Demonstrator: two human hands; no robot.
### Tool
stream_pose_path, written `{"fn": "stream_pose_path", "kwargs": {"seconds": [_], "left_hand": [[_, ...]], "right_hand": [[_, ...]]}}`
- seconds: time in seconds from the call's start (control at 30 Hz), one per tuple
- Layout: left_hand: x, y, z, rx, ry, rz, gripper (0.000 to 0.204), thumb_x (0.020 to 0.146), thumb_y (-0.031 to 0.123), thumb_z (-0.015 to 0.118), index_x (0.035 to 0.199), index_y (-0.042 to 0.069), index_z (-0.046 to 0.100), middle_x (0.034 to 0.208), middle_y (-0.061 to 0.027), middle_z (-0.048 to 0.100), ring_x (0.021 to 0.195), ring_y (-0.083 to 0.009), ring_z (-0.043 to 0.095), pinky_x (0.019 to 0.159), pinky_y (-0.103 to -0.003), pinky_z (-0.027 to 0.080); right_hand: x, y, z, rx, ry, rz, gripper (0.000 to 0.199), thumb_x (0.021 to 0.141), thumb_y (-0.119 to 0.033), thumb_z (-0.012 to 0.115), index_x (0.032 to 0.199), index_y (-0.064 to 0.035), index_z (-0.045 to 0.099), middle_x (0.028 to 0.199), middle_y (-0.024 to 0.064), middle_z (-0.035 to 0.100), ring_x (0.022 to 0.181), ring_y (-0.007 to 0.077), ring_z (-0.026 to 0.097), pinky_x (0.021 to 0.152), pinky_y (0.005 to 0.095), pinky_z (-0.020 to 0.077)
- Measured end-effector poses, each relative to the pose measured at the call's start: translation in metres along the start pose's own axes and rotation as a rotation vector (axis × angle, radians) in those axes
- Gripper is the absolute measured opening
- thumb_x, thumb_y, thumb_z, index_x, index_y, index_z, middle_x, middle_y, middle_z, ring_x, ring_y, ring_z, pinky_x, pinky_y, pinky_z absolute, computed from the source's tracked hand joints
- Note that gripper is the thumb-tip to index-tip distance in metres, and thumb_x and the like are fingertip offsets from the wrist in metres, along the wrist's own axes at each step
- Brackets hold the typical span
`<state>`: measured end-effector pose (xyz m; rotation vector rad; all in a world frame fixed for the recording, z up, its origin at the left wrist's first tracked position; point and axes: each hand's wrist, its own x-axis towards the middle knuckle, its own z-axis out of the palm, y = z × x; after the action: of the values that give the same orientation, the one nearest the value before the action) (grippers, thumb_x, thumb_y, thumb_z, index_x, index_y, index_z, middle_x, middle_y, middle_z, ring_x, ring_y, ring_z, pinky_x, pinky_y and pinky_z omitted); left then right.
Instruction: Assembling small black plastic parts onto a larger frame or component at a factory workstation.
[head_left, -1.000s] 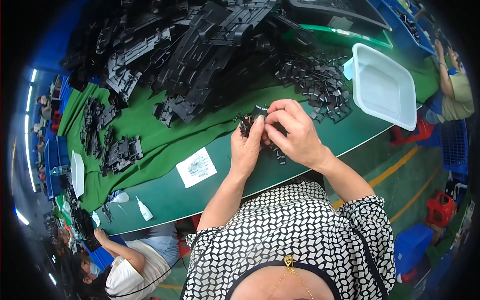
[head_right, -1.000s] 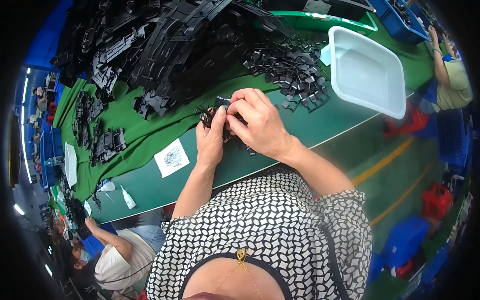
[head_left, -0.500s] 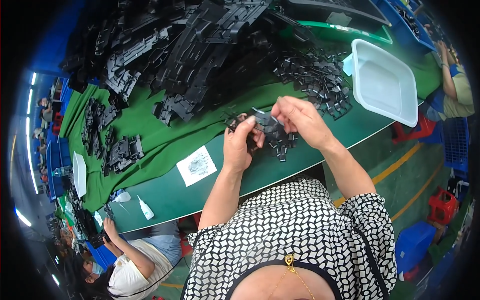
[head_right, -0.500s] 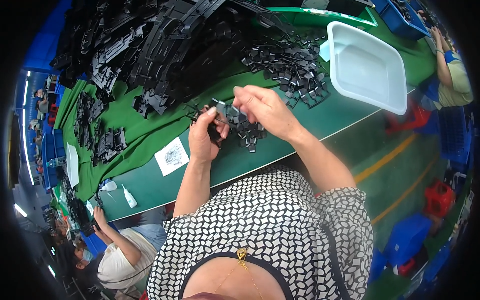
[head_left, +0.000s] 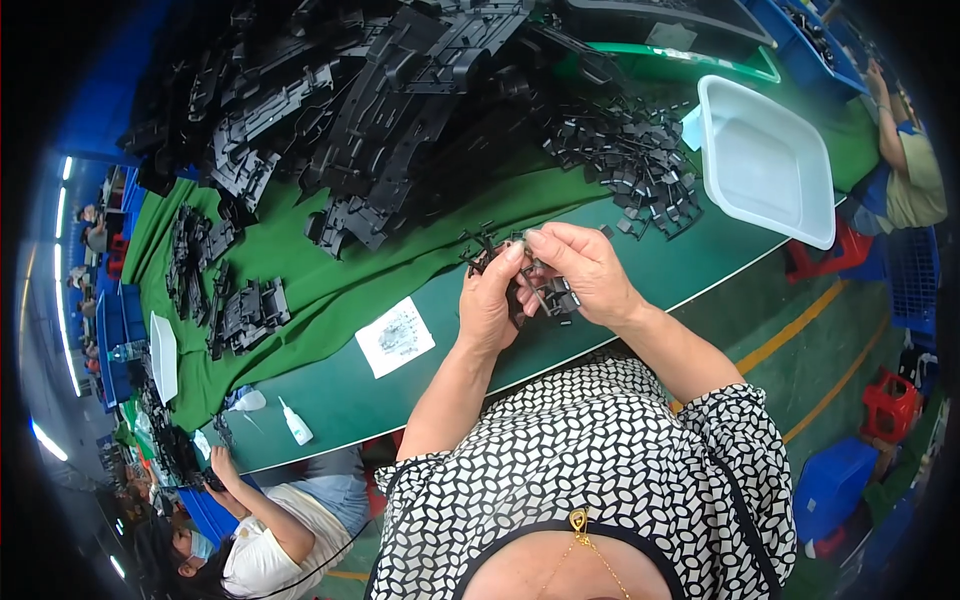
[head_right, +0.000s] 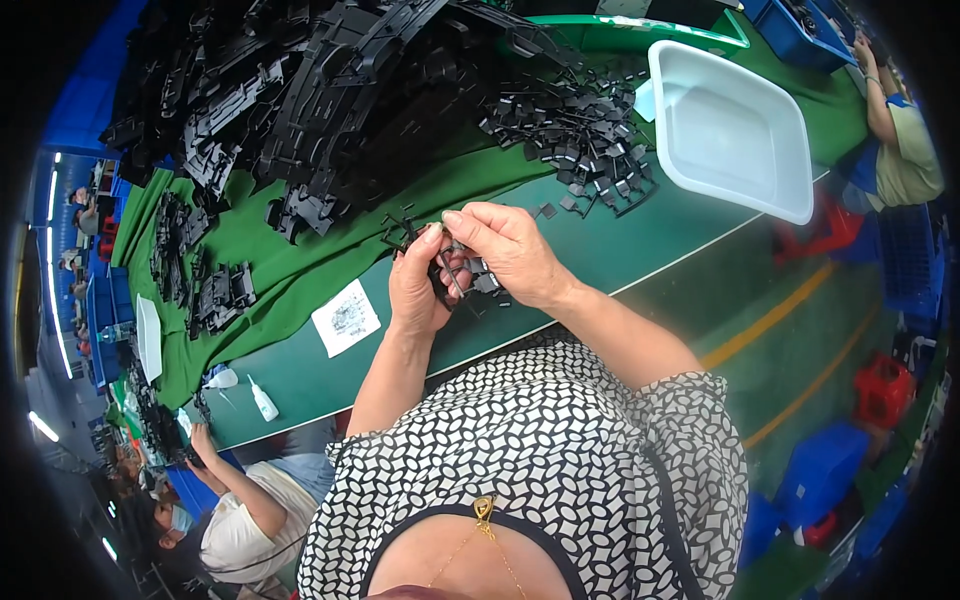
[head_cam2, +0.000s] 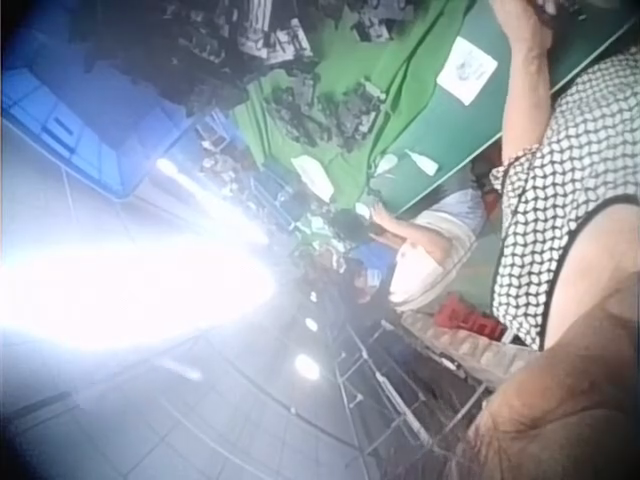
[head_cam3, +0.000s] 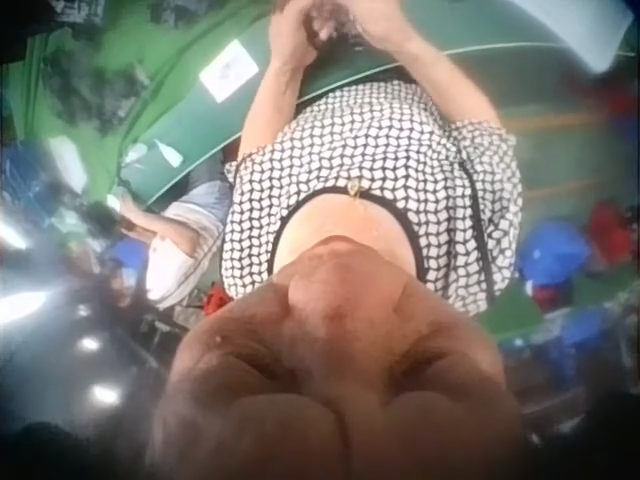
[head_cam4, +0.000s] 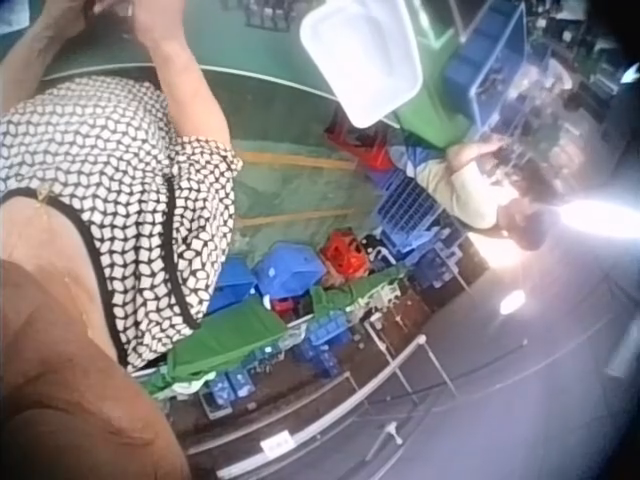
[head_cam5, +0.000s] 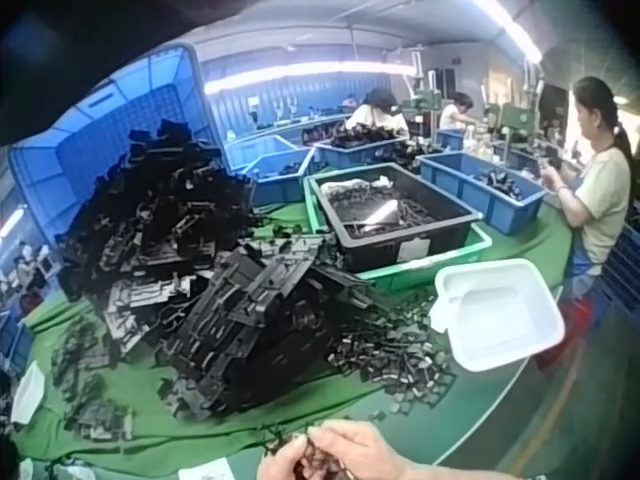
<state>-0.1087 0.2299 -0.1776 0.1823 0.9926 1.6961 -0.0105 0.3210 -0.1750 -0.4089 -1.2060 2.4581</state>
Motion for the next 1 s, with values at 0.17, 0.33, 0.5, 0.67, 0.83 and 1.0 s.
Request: {"fn": "stream_pose_path", "kwargs": {"seconds": [0.17, 0.33, 0.5, 0.67, 0.83, 1.0], "left_hand": [[-0.002, 0.004, -0.001, -0.015, -0.065, -0.002, 0.027, 0.083, 0.023, 0.054, 0.065, 0.006, 0.044, 0.05, -0.0017, 0.04, 0.04, -0.0105, 0.039, 0.037, -0.022, 0.035], [-0.002, 0.003, -0.003, -0.029, -0.083, -0.031, 0.029, 0.084, 0.023, 0.052, 0.062, 0.006, 0.042, 0.047, -0.0017, 0.037, 0.038, -0.0119, 0.038, 0.036, -0.023, 0.034], [0.003, 0.01, -0.008, -0.38, -0.095, 0.059, 0.033, 0.083, 0.02, 0.048, 0.054, 0.012, 0.034, 0.05, 0.004, 0.036, 0.035, -0.0065, 0.031, 0.034, -0.02, 0.025], [0.003, 0.008, -0.005, -0.147, -0.099, 0.122, 0.033, 0.084, 0.024, 0.049, 0.057, 0.012, 0.033, 0.049, 0.0016, 0.033, 0.037, -0.0079, 0.031, 0.033, -0.019, 0.027], [0.001, 0.009, -0.005, 0.016, -0.088, 0.231, 0.032, 0.084, 0.024, 0.049, 0.059, 0.011, 0.034, 0.051, -0.001, 0.034, 0.042, -0.0084, 0.033, 0.035, -0.02, 0.03], [0.002, 0.007, -0.006, 0.045, -0.052, 0.288, 0.03, 0.084, 0.024, 0.05, 0.061, 0.008, 0.038, 0.052, -0.0021, 0.039, 0.043, -0.0096, 0.037, 0.038, -0.021, 0.032]], "right_hand": [[-0.007, -0.004, 0.012, 0.182, 0.097, 0.085, 0.024, 0.09, -0.025, 0.048, 0.083, -0.0032, 0.055, 0.071, 0.0041, 0.057, 0.059, 0.0087, 0.055, 0.048, 0.0196, 0.0415], [-0.009, 0.002, 0.015, 0.238, 0.137, 0.07, 0.024, 0.09, -0.025, 0.048, 0.087, -0.0019, 0.055, 0.074, 0.0074, 0.059, 0.061, 0.0134, 0.059, 0.052, 0.0233, 0.0483], [0.001, 0.0, -0.014, 0.667, 0.194, -0.024, 0.027, 0.089, -0.022, 0.048, 0.067, -0.0075, 0.044, 0.052, -0.005, 0.035, 0.042, 0.0041, 0.025, 0.04, 0.0202, 0.0229], [0.005, -0.008, -0.015, -0.672, 0.164, -0.119, 0.025, 0.087, -0.015, 0.049, 0.065, -0.0012, 0.048, 0.055, -0.001, 0.043, 0.046, 0.0055, 0.034, 0.043, 0.0218, 0.0289], [0.008, -0.015, -0.013, -1.043, 0.172, -0.312, 0.025, 0.086, -0.016, 0.05, 0.069, 0.0022, 0.052, 0.058, 0.0008, 0.044, 0.052, 0.0072, 0.038, 0.046, 0.0245, 0.0319], [0.001, -0.02, -0.014, -0.751, 0.062, -0.047, 0.039, 0.091, -0.032, 0.044, 0.072, 0.0003, 0.054, 0.062, -0.0015, 0.046, 0.056, 0.0059, 0.039, 0.05, 0.0223, 0.033]]}}
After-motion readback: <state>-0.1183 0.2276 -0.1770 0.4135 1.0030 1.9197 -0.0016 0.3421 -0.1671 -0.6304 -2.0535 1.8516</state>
